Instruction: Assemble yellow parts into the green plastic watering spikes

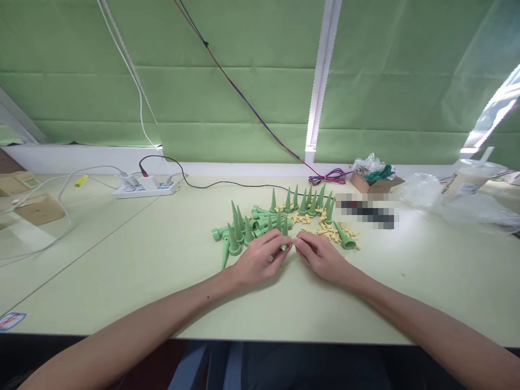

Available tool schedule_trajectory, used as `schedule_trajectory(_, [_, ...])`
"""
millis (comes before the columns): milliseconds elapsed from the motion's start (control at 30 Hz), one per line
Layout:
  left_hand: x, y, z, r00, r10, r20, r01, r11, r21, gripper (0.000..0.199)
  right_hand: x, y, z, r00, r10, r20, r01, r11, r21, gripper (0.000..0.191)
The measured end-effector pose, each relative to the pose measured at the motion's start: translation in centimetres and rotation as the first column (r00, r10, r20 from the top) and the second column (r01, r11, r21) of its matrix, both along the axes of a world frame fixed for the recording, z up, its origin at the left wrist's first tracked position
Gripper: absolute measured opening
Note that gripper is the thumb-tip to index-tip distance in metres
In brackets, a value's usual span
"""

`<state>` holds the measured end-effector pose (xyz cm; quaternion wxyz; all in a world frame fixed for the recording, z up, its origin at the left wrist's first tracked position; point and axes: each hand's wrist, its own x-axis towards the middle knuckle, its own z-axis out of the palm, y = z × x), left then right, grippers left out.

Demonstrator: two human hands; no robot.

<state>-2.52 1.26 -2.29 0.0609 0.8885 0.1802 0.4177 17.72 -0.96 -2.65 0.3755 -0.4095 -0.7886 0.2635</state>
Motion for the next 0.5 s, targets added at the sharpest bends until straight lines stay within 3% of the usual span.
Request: schedule_trajectory(500, [-0.02,-0.10,0.11,1.000,0.010,-0.029,-0.009,1.000,0.005,0.017,-0.08,-0.13,-0.02,1.000,-0.016,0.025,0.014,0.998,0.059,0.032])
